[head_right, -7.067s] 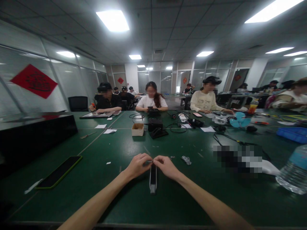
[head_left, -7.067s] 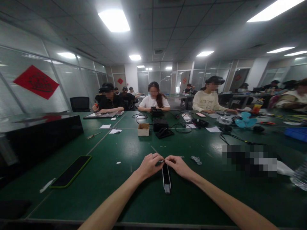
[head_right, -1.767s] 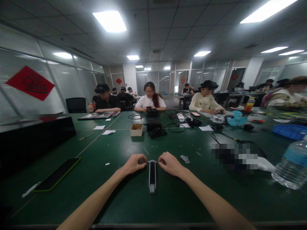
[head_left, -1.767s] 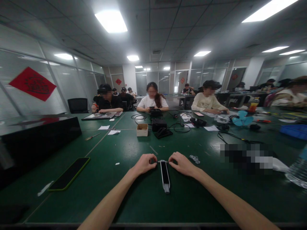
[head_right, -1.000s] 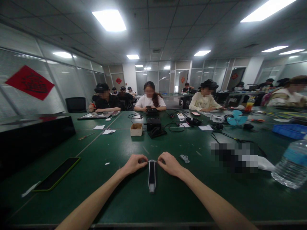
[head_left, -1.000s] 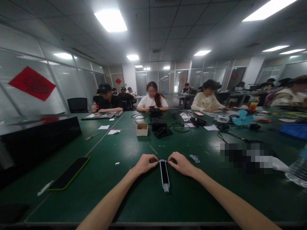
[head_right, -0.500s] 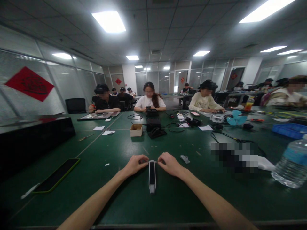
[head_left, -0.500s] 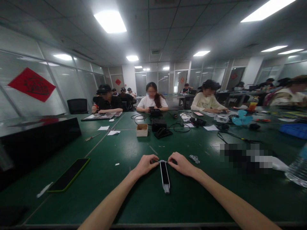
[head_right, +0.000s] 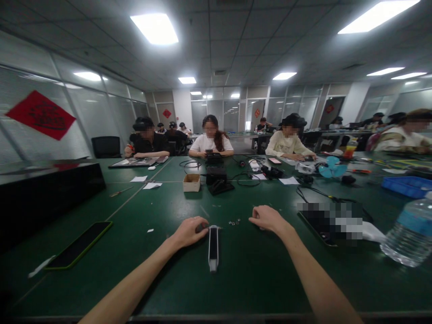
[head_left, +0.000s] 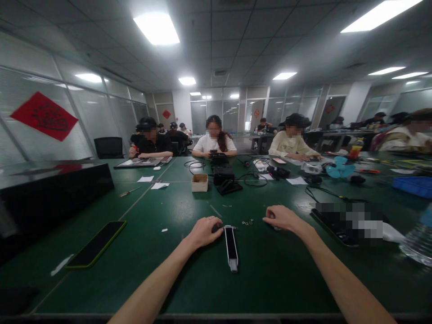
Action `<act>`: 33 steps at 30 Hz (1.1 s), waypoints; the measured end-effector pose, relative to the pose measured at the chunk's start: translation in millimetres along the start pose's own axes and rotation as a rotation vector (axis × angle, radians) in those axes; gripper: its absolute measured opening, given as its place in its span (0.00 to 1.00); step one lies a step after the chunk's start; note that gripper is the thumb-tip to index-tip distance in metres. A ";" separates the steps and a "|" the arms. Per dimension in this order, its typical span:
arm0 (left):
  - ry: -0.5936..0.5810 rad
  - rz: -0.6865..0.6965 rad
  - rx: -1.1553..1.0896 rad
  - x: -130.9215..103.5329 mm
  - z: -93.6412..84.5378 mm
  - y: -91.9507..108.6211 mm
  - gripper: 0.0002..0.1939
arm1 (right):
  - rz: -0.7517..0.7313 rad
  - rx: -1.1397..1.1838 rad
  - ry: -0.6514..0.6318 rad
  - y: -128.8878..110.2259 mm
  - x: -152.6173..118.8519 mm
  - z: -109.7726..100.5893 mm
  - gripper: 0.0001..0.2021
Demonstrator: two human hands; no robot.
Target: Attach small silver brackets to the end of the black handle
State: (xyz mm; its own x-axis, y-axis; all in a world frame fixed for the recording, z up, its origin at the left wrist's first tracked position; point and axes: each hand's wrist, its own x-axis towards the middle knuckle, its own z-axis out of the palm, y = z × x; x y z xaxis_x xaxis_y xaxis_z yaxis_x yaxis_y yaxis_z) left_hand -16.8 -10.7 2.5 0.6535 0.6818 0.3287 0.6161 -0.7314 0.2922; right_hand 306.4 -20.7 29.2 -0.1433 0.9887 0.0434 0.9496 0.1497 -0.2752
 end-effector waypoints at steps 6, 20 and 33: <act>0.041 -0.009 0.008 0.7 2.4 0.3 0.12 | 0.043 0.088 -0.123 6.0 -2.9 -3.3 0.04; 0.229 -0.081 -0.183 3.9 0.7 11.5 0.14 | -0.641 -0.030 0.370 -59.1 -4.1 27.4 0.07; 0.019 -0.234 -0.779 7.2 -7.6 17.4 0.17 | -0.917 -0.146 0.599 -83.5 -7.2 54.5 0.11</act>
State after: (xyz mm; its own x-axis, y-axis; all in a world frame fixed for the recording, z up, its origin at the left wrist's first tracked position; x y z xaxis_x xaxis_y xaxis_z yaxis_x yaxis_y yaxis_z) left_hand -4.6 -18.6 16.8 0.5339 0.8227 0.1950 0.2484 -0.3731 0.8939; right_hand 212.9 -40.1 -0.4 -0.6896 0.3357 0.6416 0.5812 0.7852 0.2138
